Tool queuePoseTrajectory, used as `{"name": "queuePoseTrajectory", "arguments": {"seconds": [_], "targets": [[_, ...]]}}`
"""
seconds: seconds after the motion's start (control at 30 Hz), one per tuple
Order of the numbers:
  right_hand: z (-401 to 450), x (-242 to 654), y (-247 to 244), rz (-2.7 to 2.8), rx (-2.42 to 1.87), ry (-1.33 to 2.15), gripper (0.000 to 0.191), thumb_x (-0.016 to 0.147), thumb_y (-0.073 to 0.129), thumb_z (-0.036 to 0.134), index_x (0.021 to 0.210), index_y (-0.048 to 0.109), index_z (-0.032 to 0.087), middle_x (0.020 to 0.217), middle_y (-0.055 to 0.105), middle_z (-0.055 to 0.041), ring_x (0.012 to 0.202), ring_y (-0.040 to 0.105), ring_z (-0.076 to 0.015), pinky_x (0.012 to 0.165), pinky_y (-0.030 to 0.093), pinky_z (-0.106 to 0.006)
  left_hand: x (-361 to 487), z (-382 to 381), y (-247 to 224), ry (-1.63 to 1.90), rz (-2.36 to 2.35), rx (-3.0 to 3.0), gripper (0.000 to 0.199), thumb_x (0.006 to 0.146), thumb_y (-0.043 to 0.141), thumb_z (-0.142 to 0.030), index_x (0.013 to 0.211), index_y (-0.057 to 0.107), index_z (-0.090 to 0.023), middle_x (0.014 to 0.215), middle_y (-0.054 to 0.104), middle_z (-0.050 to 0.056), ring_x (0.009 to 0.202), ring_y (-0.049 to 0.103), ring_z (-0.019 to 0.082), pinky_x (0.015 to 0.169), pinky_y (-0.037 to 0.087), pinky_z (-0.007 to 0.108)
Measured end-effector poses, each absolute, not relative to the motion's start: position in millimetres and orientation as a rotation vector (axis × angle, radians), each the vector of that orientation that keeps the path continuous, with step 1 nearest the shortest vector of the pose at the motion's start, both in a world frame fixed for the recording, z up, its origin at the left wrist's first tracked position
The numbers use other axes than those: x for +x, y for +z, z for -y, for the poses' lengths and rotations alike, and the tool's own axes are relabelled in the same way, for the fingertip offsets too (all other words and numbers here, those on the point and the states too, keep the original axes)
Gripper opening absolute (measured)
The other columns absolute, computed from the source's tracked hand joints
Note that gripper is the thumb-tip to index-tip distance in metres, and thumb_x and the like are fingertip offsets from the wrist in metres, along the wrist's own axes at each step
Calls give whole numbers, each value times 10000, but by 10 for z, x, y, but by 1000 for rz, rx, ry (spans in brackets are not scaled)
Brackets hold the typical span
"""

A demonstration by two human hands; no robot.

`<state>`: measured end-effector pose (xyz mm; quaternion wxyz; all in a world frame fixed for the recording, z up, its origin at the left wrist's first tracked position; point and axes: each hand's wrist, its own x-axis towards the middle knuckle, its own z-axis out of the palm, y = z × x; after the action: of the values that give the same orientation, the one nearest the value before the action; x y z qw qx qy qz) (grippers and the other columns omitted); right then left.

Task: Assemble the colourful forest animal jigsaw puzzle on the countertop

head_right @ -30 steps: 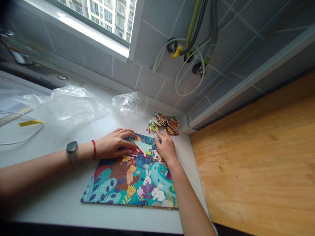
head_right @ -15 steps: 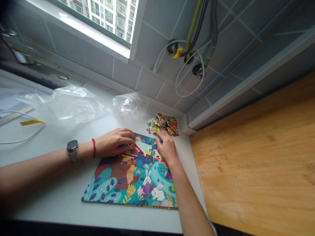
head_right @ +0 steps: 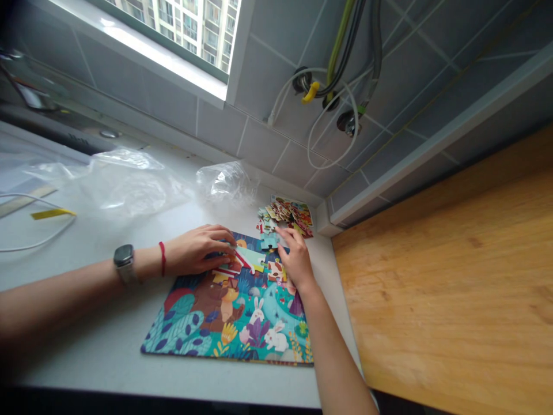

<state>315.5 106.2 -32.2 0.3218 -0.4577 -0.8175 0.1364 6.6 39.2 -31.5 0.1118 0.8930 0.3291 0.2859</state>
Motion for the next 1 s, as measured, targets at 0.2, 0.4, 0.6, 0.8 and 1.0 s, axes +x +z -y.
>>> {"name": "queuePoseTrajectory", "arguments": {"seconds": [0.2, 0.4, 0.6, 0.8, 1.0], "targets": [[-1011, 3095, -268, 2074, -1131, 438, 189, 948, 655, 327, 989, 824, 251, 1107, 769, -93, 1048, 719, -267, 976, 567, -436, 38, -393, -288, 815, -953, 2618, 240, 1040, 589, -364, 1060, 790, -235, 1158, 736, 102, 1086, 683, 263, 991, 534, 418], [-796, 3039, -121, 1796, -1130, 978, 474, 874, 777, 415, 1309, 683, 249, 790, 681, 13, 699, 669, -173, 679, 585, -303, -3, -403, -269, 751, -962, 2642, 222, 1001, 613, -278, 1130, 794, -264, 1237, 716, 104, 1113, 678, 279, 1012, 538, 445], [-580, 2967, -4, 1948, -1164, 1334, 300, 859, 795, 485, 961, 778, 203, 764, 702, -10, 607, 607, -135, 539, 521, -251, -23, -419, -254, 736, -998, 2681, 387, 879, 622, -90, 1128, 813, -316, 1201, 725, 76, 1082, 673, 272, 971, 549, 430], [-581, 2945, -44, 2034, -1165, 1300, 300, 879, 779, 493, 865, 749, 195, 773, 717, -22, 628, 615, -139, 581, 531, -258, -38, -430, -250, 706, -1061, 2652, 340, 858, 577, -63, 986, 824, -258, 996, 729, 65, 895, 673, 221, 865, 559, 364], [-586, 2932, -70, 2029, -1158, 1336, 308, 886, 769, 495, 878, 756, 187, 777, 719, -22, 639, 633, -139, 586, 530, -252, -18, -429, -279, 728, -1067, 2686, 316, 902, 570, -78, 1054, 797, -237, 1048, 725, 74, 936, 672, 230, 868, 546, 354]]}}
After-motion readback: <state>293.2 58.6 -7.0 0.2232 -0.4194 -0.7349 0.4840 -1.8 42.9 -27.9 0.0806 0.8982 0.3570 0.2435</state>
